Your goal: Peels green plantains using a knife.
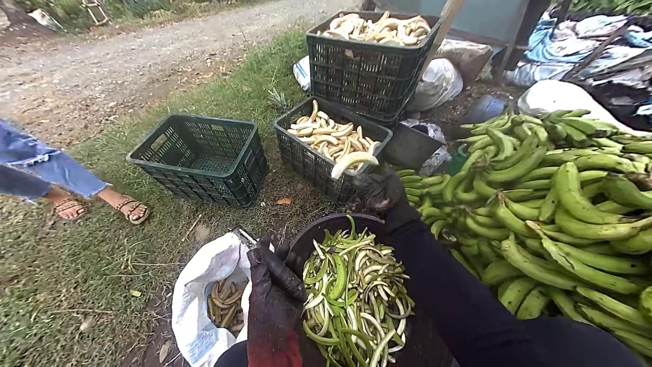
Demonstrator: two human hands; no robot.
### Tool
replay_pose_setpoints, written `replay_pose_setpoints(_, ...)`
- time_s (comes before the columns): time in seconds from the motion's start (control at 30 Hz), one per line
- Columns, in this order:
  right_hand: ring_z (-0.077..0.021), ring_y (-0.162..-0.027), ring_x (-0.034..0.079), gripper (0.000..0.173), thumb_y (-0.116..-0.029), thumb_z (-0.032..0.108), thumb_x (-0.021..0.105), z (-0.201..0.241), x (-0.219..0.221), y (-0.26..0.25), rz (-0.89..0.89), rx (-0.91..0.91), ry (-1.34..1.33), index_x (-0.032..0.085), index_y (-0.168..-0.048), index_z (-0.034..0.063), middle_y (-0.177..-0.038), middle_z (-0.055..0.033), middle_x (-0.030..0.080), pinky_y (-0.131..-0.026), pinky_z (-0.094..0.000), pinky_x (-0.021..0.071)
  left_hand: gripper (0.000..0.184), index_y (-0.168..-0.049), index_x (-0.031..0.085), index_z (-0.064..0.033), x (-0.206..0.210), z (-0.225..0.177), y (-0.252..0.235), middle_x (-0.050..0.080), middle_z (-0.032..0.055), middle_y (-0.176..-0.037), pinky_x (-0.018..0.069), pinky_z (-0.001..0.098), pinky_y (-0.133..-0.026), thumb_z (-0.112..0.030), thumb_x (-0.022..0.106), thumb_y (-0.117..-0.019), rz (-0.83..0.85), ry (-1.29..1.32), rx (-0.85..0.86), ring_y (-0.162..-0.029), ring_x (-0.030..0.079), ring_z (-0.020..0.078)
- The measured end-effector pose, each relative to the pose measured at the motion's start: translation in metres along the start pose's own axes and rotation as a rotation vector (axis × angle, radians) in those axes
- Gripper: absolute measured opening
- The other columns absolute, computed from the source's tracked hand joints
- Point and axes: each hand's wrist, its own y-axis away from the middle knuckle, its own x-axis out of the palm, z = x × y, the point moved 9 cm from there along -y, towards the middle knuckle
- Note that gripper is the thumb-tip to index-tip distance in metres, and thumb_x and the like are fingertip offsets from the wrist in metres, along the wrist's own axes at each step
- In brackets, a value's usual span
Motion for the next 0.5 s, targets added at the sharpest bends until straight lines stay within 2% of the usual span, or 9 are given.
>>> replay_pose_setpoints(0.03,-0.0186,-0.086,0.07,0.057,-0.1063,0.059,0.026,0.01,0.016,-0.007,0.054,-0.004,-0.028,0.053,-0.12,0.0102,-0.099,-0.0076,0.069,-0.073,-0.0356,0.0594,0.045,-0.14,0.054,-0.0216,0.002,0.003,-0.001,0.071,0.0041,-0.105,0.0617,0.0355,-0.074,-0.048,0.031,-0.1108,-0.005,0.007,-0.011,-0.085,0.072,0.0171)
replay_pose_setpoints(0.1,-0.0218,-0.089,0.071,0.056,-0.1058,0.058,0.03,0.001,0.013,-0.019,0.048,0.029,-0.05,0.052,-0.122,0.0092,-0.102,-0.0102,0.07,-0.076,-0.0374,0.0608,0.045,-0.141,0.053,-0.021,0.005,0.007,-0.002,0.071,0.0042,-0.105,0.0619,0.0356,-0.075,-0.048,0.032,-0.1108,0.022,0.015,-0.014,-0.086,0.072,0.0175)
replay_pose_setpoints(0.2,-0.025,-0.086,0.068,0.045,-0.1092,0.046,0.034,-0.069,-0.061,-0.026,-0.132,0.177,0.056,0.047,-0.123,0.0058,-0.103,-0.0139,0.063,-0.074,-0.0403,0.0585,0.048,-0.142,0.05,-0.0201,0.008,0.012,-0.002,0.071,0.0053,-0.104,0.062,0.0344,-0.072,-0.051,0.035,-0.1093,0.087,0.016,-0.023,-0.083,0.072,0.0177)
replay_pose_setpoints(0.3,-0.0195,-0.07,0.058,0.038,-0.1093,0.041,0.041,-0.149,-0.153,-0.002,-0.313,0.407,0.478,0.05,-0.12,0.0058,-0.09,-0.0096,0.055,-0.065,-0.0372,0.0528,0.048,-0.143,0.051,-0.019,0.007,0.021,0.002,0.071,0.0067,-0.104,0.0622,0.0336,-0.071,-0.05,0.036,-0.1094,0.061,0.01,-0.088,-0.081,0.072,0.0178)
replay_pose_setpoints(0.33,-0.0219,-0.077,0.058,0.045,-0.1093,0.041,0.043,-0.168,-0.178,0.009,-0.318,0.466,0.642,0.051,-0.133,0.0039,-0.1,-0.0134,0.057,-0.07,-0.0392,0.0517,0.049,-0.144,0.051,-0.0191,0.007,0.024,0.003,0.071,0.0072,-0.105,0.062,0.0332,-0.071,-0.051,0.035,-0.1096,0.04,-0.001,-0.117,-0.08,0.072,0.0176)
replay_pose_setpoints(0.4,-0.0256,-0.087,0.058,0.046,-0.108,0.04,0.047,-0.195,-0.212,0.017,-0.284,0.474,1.001,0.052,-0.137,0.0037,-0.108,-0.0164,0.058,-0.075,-0.0444,0.0509,0.052,-0.142,0.053,-0.0202,0.006,0.032,0.004,0.071,0.0079,-0.104,0.0606,0.0338,-0.069,-0.055,0.032,-0.1087,0.015,0.032,-0.189,-0.078,0.071,0.0179)
replay_pose_setpoints(0.43,-0.0327,-0.104,0.062,0.05,-0.1064,0.04,0.05,-0.206,-0.223,0.017,-0.257,0.474,1.165,0.051,-0.141,0.0029,-0.121,-0.0223,0.061,-0.087,-0.0524,0.0521,0.053,-0.142,0.053,-0.02,0.006,0.035,0.004,0.071,0.0087,-0.103,0.0603,0.0349,-0.069,-0.055,0.033,-0.1084,0.009,0.049,-0.215,-0.078,0.07,0.0188)
replay_pose_setpoints(0.47,-0.0379,-0.121,0.06,0.057,-0.1046,0.042,0.052,-0.217,-0.232,0.017,-0.217,0.491,1.298,0.047,-0.147,0.003,-0.133,-0.0254,0.059,-0.099,-0.0582,0.0491,0.053,-0.142,0.052,-0.0198,0.006,0.038,0.004,0.071,0.0092,-0.103,0.0606,0.0357,-0.07,-0.056,0.033,-0.1082,0.014,0.049,-0.237,-0.079,0.071,0.0195)
replay_pose_setpoints(0.5,-0.0395,-0.127,0.057,0.063,-0.1024,0.045,0.054,-0.228,-0.239,0.017,-0.177,0.513,1.432,0.044,-0.149,0.0038,-0.137,-0.0255,0.059,-0.104,-0.0597,0.0462,0.053,-0.143,0.051,-0.0197,0.007,0.04,0.005,0.071,0.01,-0.104,0.0606,0.0367,-0.071,-0.055,0.032,-0.1086,0.024,0.046,-0.254,-0.079,0.071,0.0204)
